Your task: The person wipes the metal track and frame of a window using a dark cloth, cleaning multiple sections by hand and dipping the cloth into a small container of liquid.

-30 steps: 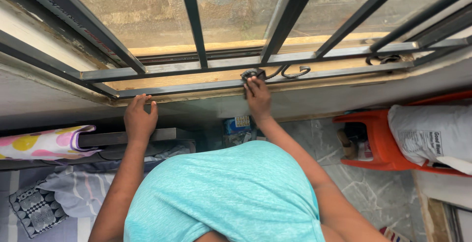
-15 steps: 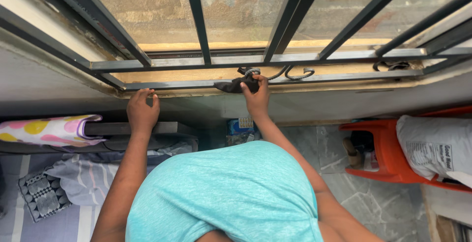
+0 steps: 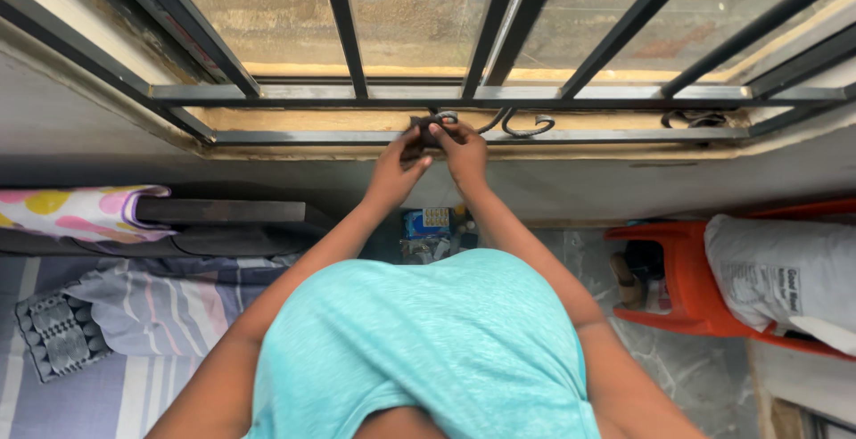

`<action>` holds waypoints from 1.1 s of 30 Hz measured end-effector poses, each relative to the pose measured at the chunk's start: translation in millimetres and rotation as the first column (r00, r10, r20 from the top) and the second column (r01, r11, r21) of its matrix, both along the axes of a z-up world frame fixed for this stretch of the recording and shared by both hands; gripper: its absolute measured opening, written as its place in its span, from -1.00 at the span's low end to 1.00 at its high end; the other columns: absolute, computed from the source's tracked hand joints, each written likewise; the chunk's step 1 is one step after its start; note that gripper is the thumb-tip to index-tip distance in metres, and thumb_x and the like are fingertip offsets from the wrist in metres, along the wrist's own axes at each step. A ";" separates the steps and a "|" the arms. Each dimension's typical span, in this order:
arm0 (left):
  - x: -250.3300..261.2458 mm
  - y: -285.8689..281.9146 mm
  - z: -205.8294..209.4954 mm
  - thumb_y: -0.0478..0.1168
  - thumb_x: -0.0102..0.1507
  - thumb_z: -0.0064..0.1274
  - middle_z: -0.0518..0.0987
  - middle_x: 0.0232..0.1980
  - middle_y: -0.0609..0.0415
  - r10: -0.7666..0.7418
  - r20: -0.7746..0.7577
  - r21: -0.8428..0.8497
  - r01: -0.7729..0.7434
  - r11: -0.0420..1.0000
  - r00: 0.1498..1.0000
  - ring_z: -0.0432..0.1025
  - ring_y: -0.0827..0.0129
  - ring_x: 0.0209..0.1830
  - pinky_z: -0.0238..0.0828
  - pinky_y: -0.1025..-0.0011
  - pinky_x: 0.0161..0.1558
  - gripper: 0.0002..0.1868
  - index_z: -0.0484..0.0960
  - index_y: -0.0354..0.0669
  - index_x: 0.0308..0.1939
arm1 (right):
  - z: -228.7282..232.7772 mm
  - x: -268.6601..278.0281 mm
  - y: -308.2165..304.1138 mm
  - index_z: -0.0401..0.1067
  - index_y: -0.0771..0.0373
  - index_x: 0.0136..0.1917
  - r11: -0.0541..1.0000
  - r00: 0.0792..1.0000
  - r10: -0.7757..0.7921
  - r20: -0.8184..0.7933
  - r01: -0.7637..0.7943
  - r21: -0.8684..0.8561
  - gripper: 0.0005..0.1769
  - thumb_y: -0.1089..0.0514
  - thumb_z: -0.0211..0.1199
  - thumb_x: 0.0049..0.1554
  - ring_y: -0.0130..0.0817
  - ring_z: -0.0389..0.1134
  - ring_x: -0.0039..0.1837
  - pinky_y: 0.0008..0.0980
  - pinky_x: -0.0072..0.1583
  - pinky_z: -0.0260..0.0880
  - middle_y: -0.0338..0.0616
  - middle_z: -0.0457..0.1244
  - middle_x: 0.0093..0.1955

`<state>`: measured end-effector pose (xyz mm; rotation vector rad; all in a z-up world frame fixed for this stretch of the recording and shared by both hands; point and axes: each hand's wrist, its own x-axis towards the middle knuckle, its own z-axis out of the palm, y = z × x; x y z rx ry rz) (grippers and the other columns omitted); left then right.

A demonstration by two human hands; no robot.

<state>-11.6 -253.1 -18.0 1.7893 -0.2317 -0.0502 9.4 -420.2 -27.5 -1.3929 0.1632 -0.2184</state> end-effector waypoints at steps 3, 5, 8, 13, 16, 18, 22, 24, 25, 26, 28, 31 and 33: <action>29.2 -29.2 -32.3 -0.26 0.32 0.13 0.48 0.33 -0.06 0.029 0.030 -0.216 -0.022 0.976 0.999 0.45 0.35 0.29 0.47 0.36 0.22 -0.36 0.27 -0.14 0.47 | -5.4 -3.7 -21.4 0.54 0.31 0.21 0.951 0.952 0.304 0.012 -0.305 0.049 -0.72 0.21 0.27 0.23 -0.55 0.40 0.14 -0.55 0.18 0.45 -0.27 0.33 0.14; 39.2 -43.4 -44.2 -0.31 0.34 0.11 0.51 0.32 -0.07 0.064 0.038 -0.270 -0.051 0.961 0.997 0.47 0.34 0.30 0.45 0.37 0.24 -0.39 0.30 -0.15 0.47 | -12.6 -3.2 -45.5 0.51 0.26 0.26 0.940 0.937 0.339 -0.083 -0.335 0.059 -0.66 0.23 0.24 0.22 -0.45 0.46 0.07 -0.49 0.15 0.52 -0.14 0.39 0.07; 38.9 -51.0 -30.2 -0.38 0.32 0.13 0.58 0.27 -0.07 0.124 0.095 -0.191 -0.105 0.976 0.988 0.49 0.31 0.25 0.43 0.39 0.21 -0.48 0.45 -0.19 0.37 | -26.2 -7.2 -76.1 0.52 0.35 0.23 0.975 0.972 0.220 -0.082 -0.222 -0.023 -0.70 0.25 0.22 0.24 -0.34 0.49 0.04 -0.40 0.11 0.56 -0.07 0.43 0.08; 41.5 -48.7 15.3 -0.47 0.33 0.08 0.69 0.10 -0.04 0.035 0.238 -0.043 -0.026 0.999 0.971 0.60 0.26 0.12 0.55 0.37 0.17 -0.69 0.69 -0.18 0.13 | -26.9 -3.0 -88.3 0.50 0.38 0.26 0.995 0.997 0.071 -0.006 -0.072 -0.069 -0.70 0.27 0.26 0.26 -0.38 0.47 0.06 -0.43 0.13 0.54 -0.07 0.43 0.09; 50.8 -55.6 32.6 -0.55 0.22 0.00 0.67 0.20 -0.03 -0.261 0.568 0.213 0.167 0.963 0.781 0.59 0.18 0.12 0.58 0.33 0.17 -0.54 0.66 -0.14 0.15 | -12.2 6.2 -75.0 0.52 0.34 0.27 0.981 0.998 0.055 -0.007 -0.055 -0.188 -0.68 0.27 0.27 0.26 -0.46 0.47 0.07 -0.49 0.14 0.48 -0.10 0.45 0.09; 60.7 -52.5 40.3 -0.51 0.25 0.07 0.66 0.11 -0.06 -0.322 0.630 0.327 0.135 0.935 0.707 0.58 0.10 0.04 0.56 0.28 0.05 -0.54 0.65 -0.19 0.23 | -7.5 3.4 -66.9 0.52 0.30 0.29 0.959 0.999 0.011 -0.035 -0.021 -0.282 -0.67 0.25 0.23 0.26 -0.52 0.47 0.07 -0.53 0.12 0.45 -0.12 0.46 0.04; 59.6 -39.5 35.9 -0.50 0.27 0.07 0.65 0.10 -0.03 -0.231 0.591 0.179 0.153 0.972 0.773 0.60 0.15 0.06 0.58 0.29 0.08 -0.57 0.65 -0.14 0.20 | -8.0 9.5 -64.7 0.58 0.30 0.21 0.932 0.998 -0.056 0.005 0.054 -0.358 -0.71 0.24 0.33 0.21 -0.50 0.48 0.06 -0.53 0.11 0.47 -0.12 0.48 0.04; 55.0 -30.2 26.3 -0.51 0.29 0.03 0.68 0.07 -0.01 -0.151 0.469 0.081 0.127 0.989 0.870 0.63 0.19 0.04 0.58 0.34 0.04 -0.59 0.66 -0.13 0.18 | -10.9 8.6 -67.2 0.58 0.30 0.20 0.978 0.999 -0.032 -0.025 0.027 -0.206 -0.70 0.22 0.32 0.20 -0.52 0.47 0.06 -0.54 0.12 0.49 -0.14 0.47 0.06; 55.9 -29.7 21.7 -0.51 0.29 0.02 0.69 0.05 -0.01 -0.115 0.398 0.034 0.111 0.993 0.910 0.64 0.21 0.02 0.59 0.36 0.02 -0.60 0.66 -0.13 0.16 | -12.1 7.7 -69.6 0.57 0.32 0.20 0.981 0.996 -0.052 -0.072 0.038 -0.188 -0.70 0.23 0.33 0.20 -0.51 0.47 0.05 -0.54 0.11 0.48 -0.12 0.47 0.05; 57.7 -29.5 16.8 -0.50 0.29 0.02 0.69 0.04 -0.02 -0.099 0.389 0.001 0.107 0.994 0.916 0.64 0.21 0.01 0.58 0.37 0.01 -0.61 0.66 -0.14 0.16 | -13.9 6.6 -70.8 0.57 0.33 0.21 0.985 0.991 -0.063 -0.121 0.042 -0.170 -0.69 0.24 0.34 0.20 -0.49 0.47 0.04 -0.53 0.11 0.46 -0.10 0.46 0.05; 60.5 -26.7 7.7 -0.49 0.30 0.02 0.70 0.00 -0.04 -0.059 0.371 -0.065 0.089 0.994 0.927 0.65 0.20 -0.01 0.57 0.39 -0.01 -0.63 0.64 -0.15 0.16 | -17.2 4.1 -72.4 0.55 0.37 0.21 0.990 0.984 -0.069 -0.165 0.047 -0.133 -0.69 0.24 0.33 0.20 -0.47 0.47 0.04 -0.53 0.11 0.46 -0.08 0.46 0.04; 60.9 -26.1 -5.8 -0.45 0.34 0.07 0.71 -0.07 -0.05 -0.015 0.345 -0.065 0.040 0.997 0.938 0.66 0.21 -0.09 0.54 0.41 -0.09 -0.70 0.66 -0.17 0.13 | -21.5 4.1 -73.2 0.53 0.40 0.22 0.996 0.990 -0.058 -0.130 0.048 -0.078 -0.68 0.24 0.30 0.21 -0.46 0.49 0.06 -0.53 0.14 0.50 -0.08 0.46 0.04; 58.0 -24.9 -13.0 -0.47 0.33 0.02 0.71 -0.15 -0.08 -0.002 0.235 0.062 -0.013 0.998 0.972 0.64 0.18 -0.18 0.53 0.37 -0.13 -0.70 0.69 -0.16 0.09 | -23.9 6.4 -70.4 0.52 0.43 0.22 0.998 0.996 -0.045 -0.081 0.042 -0.041 -0.67 0.26 0.30 0.21 -0.45 0.48 0.08 -0.52 0.15 0.52 -0.08 0.45 0.05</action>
